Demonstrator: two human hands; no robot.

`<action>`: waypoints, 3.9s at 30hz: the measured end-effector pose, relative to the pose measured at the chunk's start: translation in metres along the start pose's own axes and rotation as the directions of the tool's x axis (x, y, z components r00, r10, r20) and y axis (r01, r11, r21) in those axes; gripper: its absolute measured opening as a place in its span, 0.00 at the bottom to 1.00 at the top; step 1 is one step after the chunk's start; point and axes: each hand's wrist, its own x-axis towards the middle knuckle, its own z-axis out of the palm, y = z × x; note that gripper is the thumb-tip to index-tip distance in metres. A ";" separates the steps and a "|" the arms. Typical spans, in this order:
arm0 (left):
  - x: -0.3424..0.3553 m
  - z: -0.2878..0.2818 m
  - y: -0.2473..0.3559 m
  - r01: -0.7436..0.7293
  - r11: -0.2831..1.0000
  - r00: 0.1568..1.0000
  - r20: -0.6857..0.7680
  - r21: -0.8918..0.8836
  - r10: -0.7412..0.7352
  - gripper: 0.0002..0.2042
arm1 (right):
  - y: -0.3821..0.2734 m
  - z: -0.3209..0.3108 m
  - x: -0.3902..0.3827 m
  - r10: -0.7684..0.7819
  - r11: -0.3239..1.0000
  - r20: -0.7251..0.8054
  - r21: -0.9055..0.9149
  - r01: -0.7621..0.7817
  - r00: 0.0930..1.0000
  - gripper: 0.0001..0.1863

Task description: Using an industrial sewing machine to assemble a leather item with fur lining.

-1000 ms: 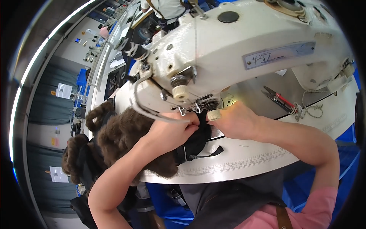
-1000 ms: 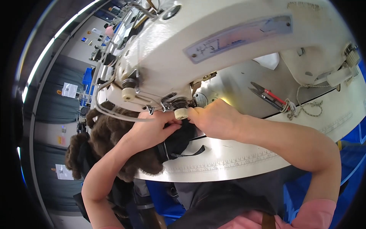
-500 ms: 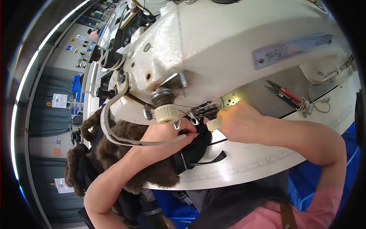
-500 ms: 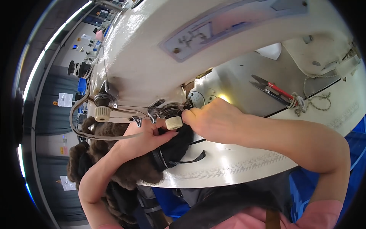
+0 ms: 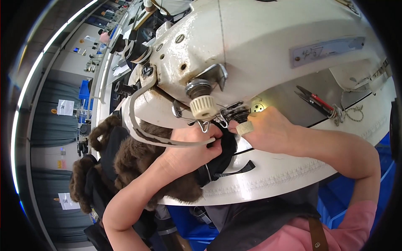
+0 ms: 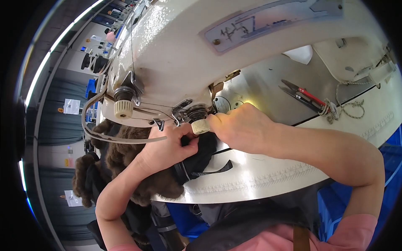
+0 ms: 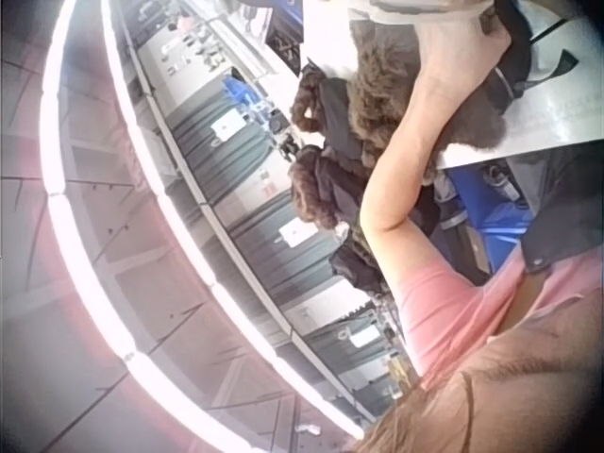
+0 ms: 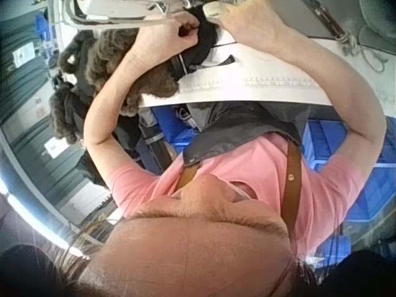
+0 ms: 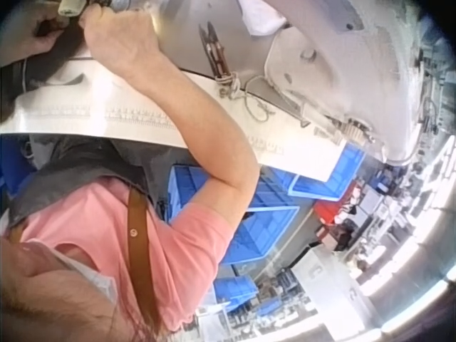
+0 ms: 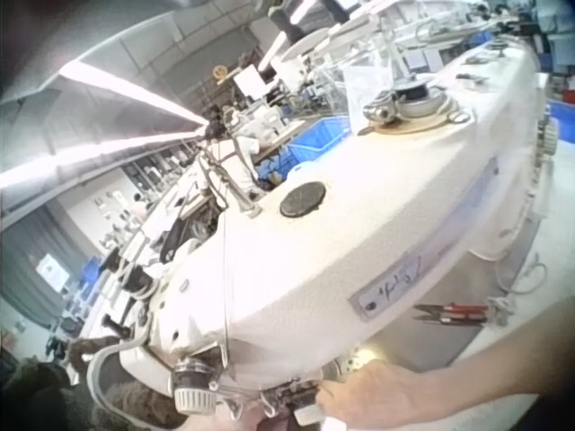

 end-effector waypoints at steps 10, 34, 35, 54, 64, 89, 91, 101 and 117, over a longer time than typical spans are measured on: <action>-0.002 -0.003 0.006 0.057 0.997 0.997 -0.048 -0.046 -0.059 0.07 | -0.001 -0.009 -0.013 -0.030 0.999 -0.062 0.024 0.031 0.998 0.04; -0.008 0.019 0.024 0.000 0.993 0.962 -0.271 0.121 0.033 0.05 | -0.027 -0.001 -0.013 -0.130 0.984 0.116 -0.109 0.143 0.985 0.12; -0.009 0.019 0.025 0.036 0.995 0.964 -0.265 0.088 -0.012 0.05 | -0.031 -0.003 -0.017 -0.141 0.980 0.037 -0.136 0.145 0.989 0.12; -0.007 0.029 0.041 -0.005 0.978 0.965 -0.256 0.208 0.060 0.06 | 0.002 -0.007 -0.005 0.027 0.999 0.057 0.035 -0.029 0.998 0.04; -0.029 0.050 0.069 0.049 0.905 0.916 -0.381 0.422 0.128 0.09 | 0.020 -0.005 -0.011 -0.211 0.977 0.060 0.030 0.209 0.976 0.06; -0.024 0.106 0.065 0.327 0.806 0.728 -0.676 0.493 0.118 0.12 | 0.021 -0.019 -0.011 -0.254 0.963 0.072 -0.076 0.259 0.965 0.21; -0.023 0.107 0.064 0.346 0.810 0.706 -0.700 0.473 0.107 0.14 | 0.018 -0.019 -0.008 -0.239 0.969 0.064 -0.054 0.242 0.969 0.21; -0.025 0.102 0.067 0.285 0.869 0.706 -0.702 0.405 0.096 0.12 | 0.016 -0.006 -0.002 -0.150 0.986 0.082 -0.055 0.155 0.985 0.07; -0.027 0.013 0.034 -0.151 0.841 0.940 -0.187 0.520 0.284 0.15 | 0.020 0.001 0.006 -0.184 0.981 -0.045 -0.072 0.180 0.982 0.04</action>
